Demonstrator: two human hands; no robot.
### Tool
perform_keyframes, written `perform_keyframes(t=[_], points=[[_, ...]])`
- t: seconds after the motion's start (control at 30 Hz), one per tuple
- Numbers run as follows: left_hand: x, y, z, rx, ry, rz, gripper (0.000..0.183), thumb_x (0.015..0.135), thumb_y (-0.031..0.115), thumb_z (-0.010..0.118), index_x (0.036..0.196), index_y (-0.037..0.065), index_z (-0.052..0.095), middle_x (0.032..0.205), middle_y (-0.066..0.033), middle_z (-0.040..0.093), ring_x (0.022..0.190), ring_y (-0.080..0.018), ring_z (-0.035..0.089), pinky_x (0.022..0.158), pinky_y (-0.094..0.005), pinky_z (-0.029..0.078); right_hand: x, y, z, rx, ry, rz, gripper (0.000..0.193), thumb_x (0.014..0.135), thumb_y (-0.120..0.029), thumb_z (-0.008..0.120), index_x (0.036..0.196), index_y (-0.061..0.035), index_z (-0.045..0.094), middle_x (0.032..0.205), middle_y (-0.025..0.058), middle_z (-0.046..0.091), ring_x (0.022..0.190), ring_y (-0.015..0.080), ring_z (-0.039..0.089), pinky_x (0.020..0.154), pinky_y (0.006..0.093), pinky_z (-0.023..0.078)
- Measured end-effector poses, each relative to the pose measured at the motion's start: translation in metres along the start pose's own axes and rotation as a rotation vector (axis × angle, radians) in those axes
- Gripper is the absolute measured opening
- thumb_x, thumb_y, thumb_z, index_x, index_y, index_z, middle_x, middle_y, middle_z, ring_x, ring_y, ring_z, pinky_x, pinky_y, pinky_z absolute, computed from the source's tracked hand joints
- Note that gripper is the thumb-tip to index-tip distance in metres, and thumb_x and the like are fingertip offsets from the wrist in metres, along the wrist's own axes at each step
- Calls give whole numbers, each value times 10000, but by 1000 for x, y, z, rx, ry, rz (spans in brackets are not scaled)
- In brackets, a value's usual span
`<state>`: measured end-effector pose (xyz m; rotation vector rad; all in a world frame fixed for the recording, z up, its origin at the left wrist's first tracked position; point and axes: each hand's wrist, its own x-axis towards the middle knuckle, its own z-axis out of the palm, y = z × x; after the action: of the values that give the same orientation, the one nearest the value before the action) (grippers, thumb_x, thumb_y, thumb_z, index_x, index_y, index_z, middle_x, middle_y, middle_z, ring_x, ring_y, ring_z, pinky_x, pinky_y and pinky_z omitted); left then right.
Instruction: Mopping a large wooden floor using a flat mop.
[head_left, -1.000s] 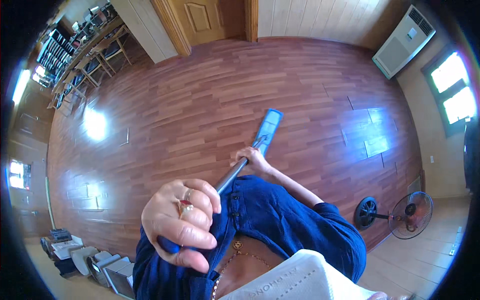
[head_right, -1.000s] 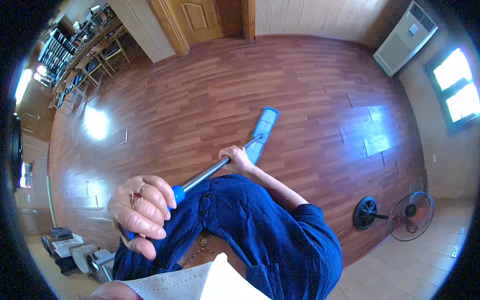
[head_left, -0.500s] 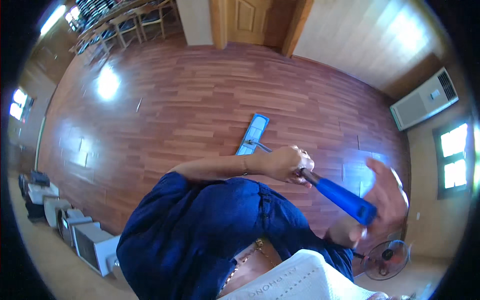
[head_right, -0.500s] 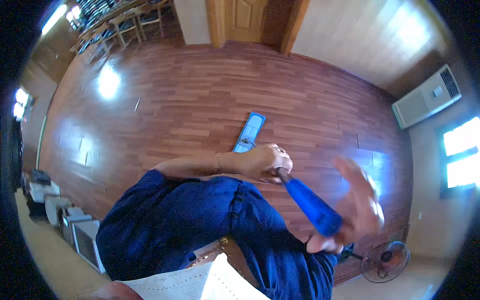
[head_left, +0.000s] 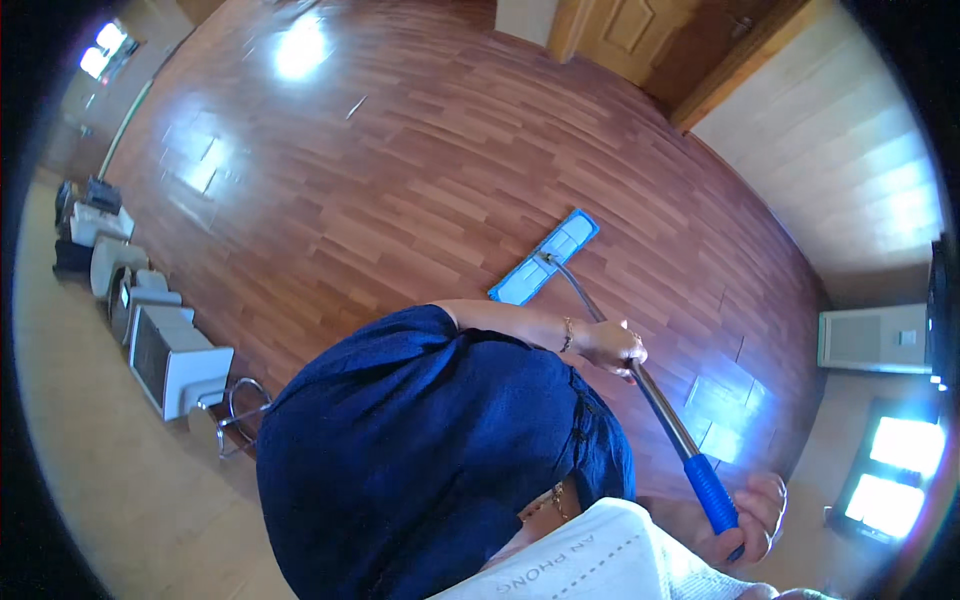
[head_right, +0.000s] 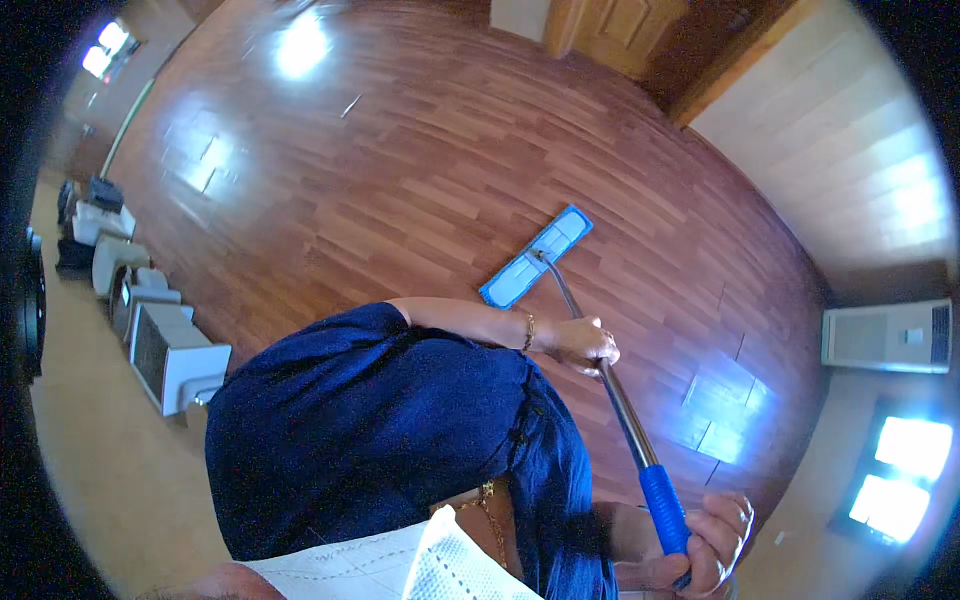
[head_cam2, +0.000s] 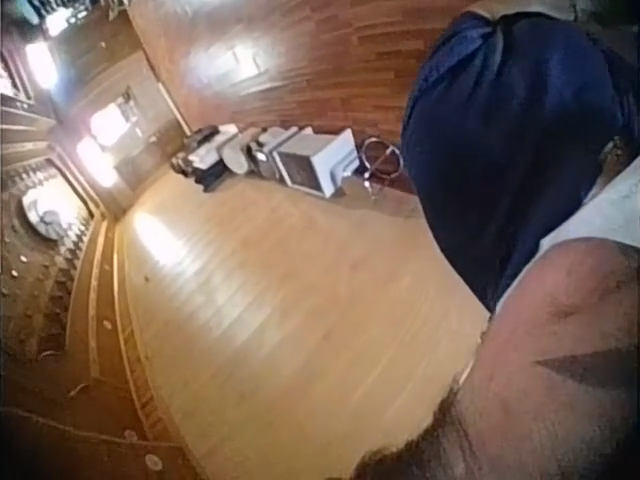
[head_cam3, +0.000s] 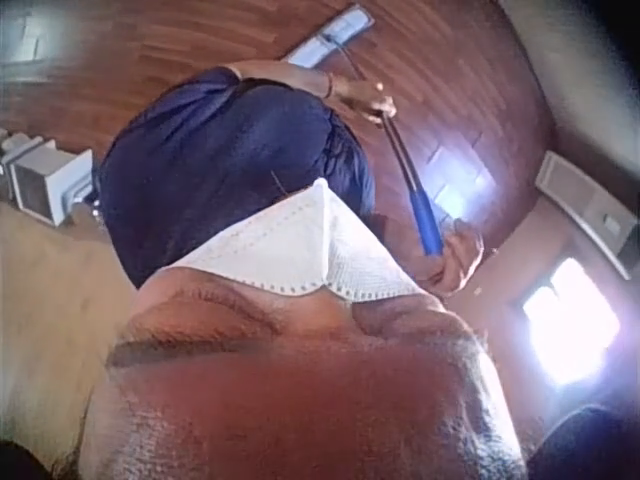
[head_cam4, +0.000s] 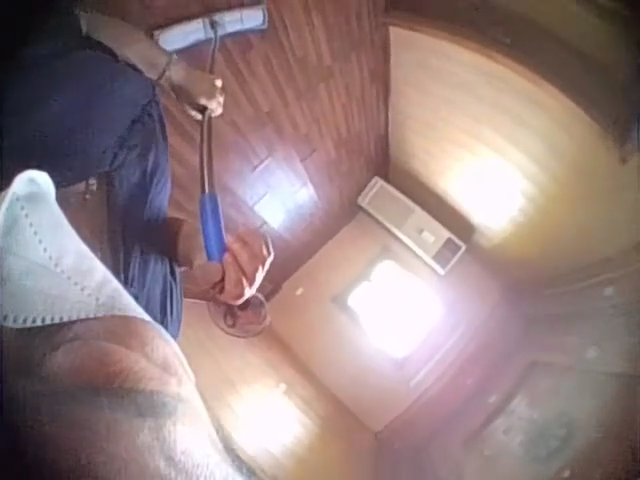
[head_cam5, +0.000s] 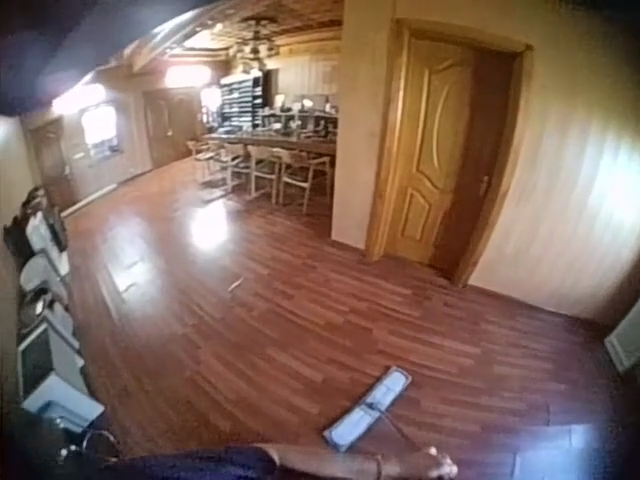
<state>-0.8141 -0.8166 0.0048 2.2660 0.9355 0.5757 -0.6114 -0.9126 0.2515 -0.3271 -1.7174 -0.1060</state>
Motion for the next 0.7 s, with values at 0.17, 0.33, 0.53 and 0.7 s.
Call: perform_keyframes(t=[0.17,0.33,0.53,0.7], points=[[-23,-4,-15,37,110,-59,192,779,290,667,805,155,534,805,-29,595,860,-254,605,744,-481,414,8,12,22,160,-56,-27,285,932,-283,481,817,-22,482,650,133,507,604,298,528,541,436,427],[-59,-19,-55,73,248,-224,206,789,276,641,718,140,503,763,-40,575,814,-264,605,728,-477,418,25,18,69,232,-55,78,275,931,-302,499,819,-52,472,614,99,500,543,246,504,503,388,391],[-138,-64,-105,124,476,-444,197,740,226,656,669,135,496,711,-26,552,798,-253,584,738,-450,392,20,28,162,583,-101,157,286,921,-266,534,778,-41,431,642,138,518,567,266,523,513,402,434],[-241,-119,-156,54,613,-684,138,706,140,654,695,154,516,745,-10,556,853,-233,575,813,-488,356,23,2,249,780,-476,316,239,911,-242,608,870,-32,501,850,191,591,775,309,611,719,435,511]])
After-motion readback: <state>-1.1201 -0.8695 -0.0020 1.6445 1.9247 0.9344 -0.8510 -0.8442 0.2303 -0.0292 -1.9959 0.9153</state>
